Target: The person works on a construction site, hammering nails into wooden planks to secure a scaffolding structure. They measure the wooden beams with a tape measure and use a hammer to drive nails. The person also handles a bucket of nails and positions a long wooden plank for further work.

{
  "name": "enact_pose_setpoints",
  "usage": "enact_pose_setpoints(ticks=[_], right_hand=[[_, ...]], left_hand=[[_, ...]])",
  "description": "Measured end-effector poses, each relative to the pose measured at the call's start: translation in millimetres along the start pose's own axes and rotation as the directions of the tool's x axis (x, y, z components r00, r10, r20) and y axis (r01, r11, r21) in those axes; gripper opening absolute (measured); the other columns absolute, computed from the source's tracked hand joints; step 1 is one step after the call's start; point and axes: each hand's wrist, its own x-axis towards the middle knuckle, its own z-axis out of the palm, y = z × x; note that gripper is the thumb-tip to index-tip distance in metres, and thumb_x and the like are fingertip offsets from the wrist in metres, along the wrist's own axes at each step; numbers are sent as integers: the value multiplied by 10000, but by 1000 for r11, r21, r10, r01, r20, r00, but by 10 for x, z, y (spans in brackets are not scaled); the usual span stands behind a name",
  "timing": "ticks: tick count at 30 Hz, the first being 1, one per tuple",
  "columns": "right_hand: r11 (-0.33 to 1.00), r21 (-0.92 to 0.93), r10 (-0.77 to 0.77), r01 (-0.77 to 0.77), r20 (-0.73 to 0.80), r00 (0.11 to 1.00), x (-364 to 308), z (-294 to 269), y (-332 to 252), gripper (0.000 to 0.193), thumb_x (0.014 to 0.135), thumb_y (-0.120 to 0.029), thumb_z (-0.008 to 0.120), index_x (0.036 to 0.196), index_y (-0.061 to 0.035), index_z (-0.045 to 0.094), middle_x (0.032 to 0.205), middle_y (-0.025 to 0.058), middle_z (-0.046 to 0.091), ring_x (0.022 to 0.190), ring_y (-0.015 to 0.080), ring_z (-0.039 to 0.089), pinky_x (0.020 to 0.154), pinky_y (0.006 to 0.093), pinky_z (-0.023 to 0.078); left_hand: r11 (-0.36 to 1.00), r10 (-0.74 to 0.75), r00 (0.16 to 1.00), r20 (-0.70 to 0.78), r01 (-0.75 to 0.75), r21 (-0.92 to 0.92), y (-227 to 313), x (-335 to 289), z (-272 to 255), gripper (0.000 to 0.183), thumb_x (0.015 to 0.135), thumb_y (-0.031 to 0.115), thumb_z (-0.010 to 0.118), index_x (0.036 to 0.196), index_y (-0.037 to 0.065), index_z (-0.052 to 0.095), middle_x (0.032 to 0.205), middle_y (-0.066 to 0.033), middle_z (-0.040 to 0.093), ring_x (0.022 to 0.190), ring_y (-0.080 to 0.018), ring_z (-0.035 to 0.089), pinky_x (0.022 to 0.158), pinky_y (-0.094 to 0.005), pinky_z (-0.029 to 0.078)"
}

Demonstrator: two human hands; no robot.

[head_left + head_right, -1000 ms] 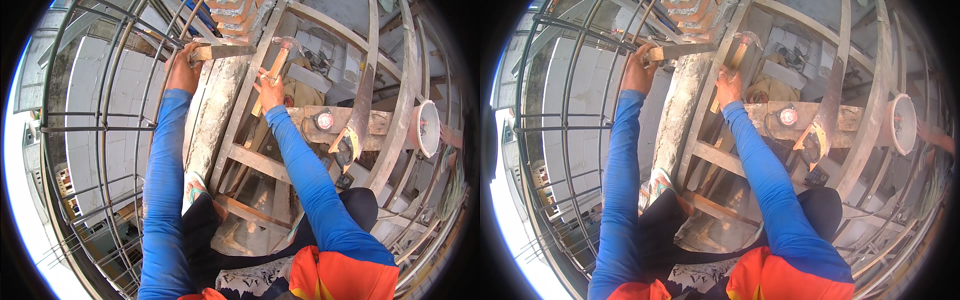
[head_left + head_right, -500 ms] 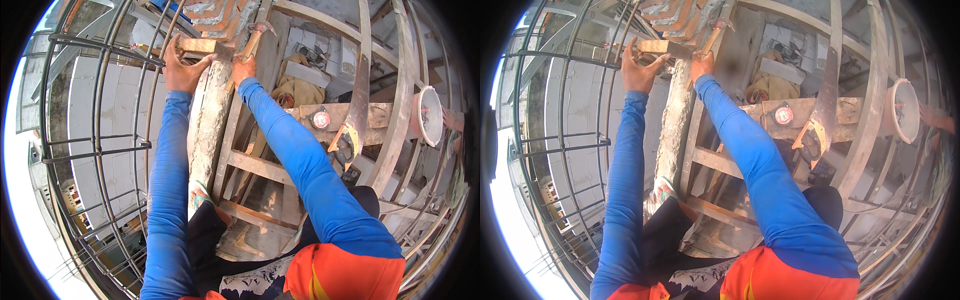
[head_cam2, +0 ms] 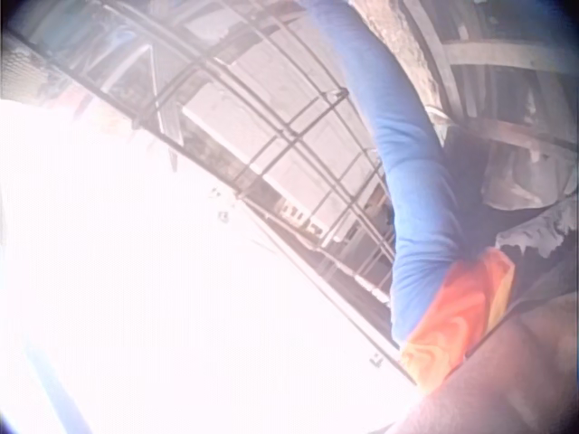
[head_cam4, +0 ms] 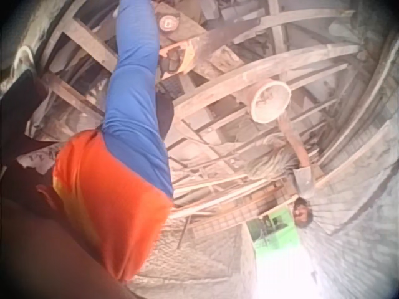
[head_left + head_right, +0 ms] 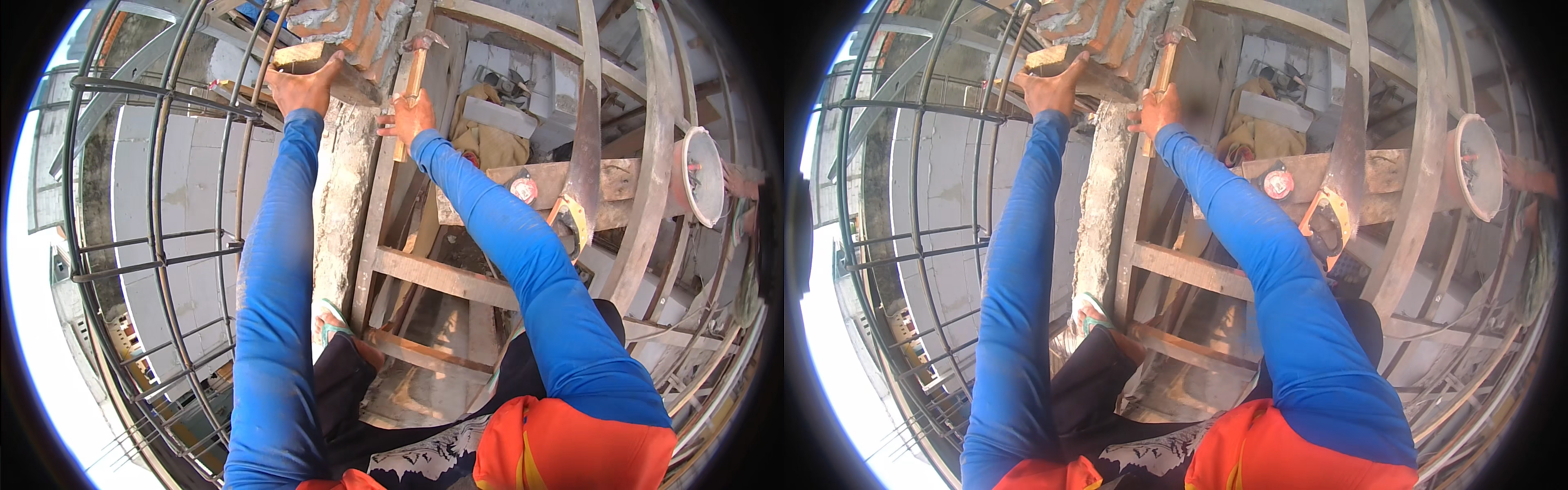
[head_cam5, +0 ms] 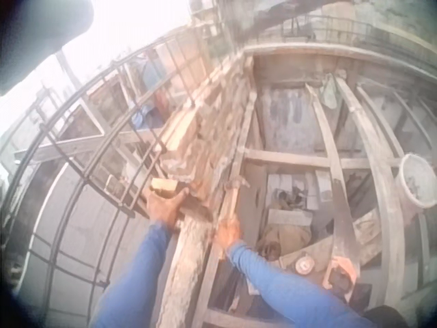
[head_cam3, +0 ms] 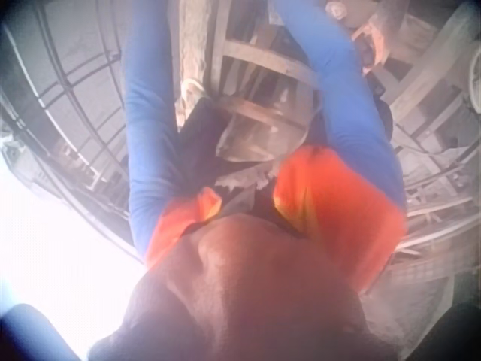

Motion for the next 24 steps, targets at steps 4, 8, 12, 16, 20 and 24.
enact_pose_setpoints(ticks=[4,8,12,16,20,24], right_hand=[[322,-853,-419,411,261,870,-128,-995,-80,315,1036,-281,546,1206,-23,482,823,183,663,769,393,682,693,477,536],[124,-867,-147,483,465,873,-944,-1234,-543,390,1036,-358,526,1285,-59,519,911,230,677,835,465,662,773,536,514],[-302,-695,-2,652,684,729,-1042,-1282,-673,407,1033,-380,535,1301,-74,526,903,197,653,796,412,686,706,499,554],[-432,-556,8,710,785,619,-779,-1050,-480,410,1016,-405,555,1269,-83,537,899,164,637,757,375,696,654,477,570],[-520,-512,71,683,772,632,-540,-968,-412,393,1016,-418,552,1220,-82,543,933,159,649,761,377,703,662,480,580],[-551,-439,183,709,766,616,-583,-777,-244,382,1023,-430,534,1179,-81,540,962,163,659,768,382,708,669,486,585]], left_hand=[[1000,24,999,-26,-24,-18,146,9,129,1187,624,604,905,1291,-231,387,1229,-311,511,1134,-380,608,1023,-379,467],[999,26,1000,9,-26,-28,215,-79,43,1072,666,612,879,1275,-176,481,1188,-282,535,1120,-374,613,1016,-376,469],[849,327,932,158,-363,383,85,-60,95,578,800,669,730,1204,256,693,1185,-270,512,1078,-363,606,986,-385,477],[980,92,996,16,-93,175,-16,101,172,1217,670,605,863,1363,-248,340,1366,-389,476,1202,-434,586,1136,-408,402],[995,38,997,73,-31,-98,301,-16,115,1059,619,474,936,1272,-148,381,1274,-309,526,1167,-394,618,1005,-407,532],[992,105,994,-12,-106,-68,144,5,42,1102,663,643,831,1303,-141,396,1210,-306,585,1125,-391,642,999,-415,523]])
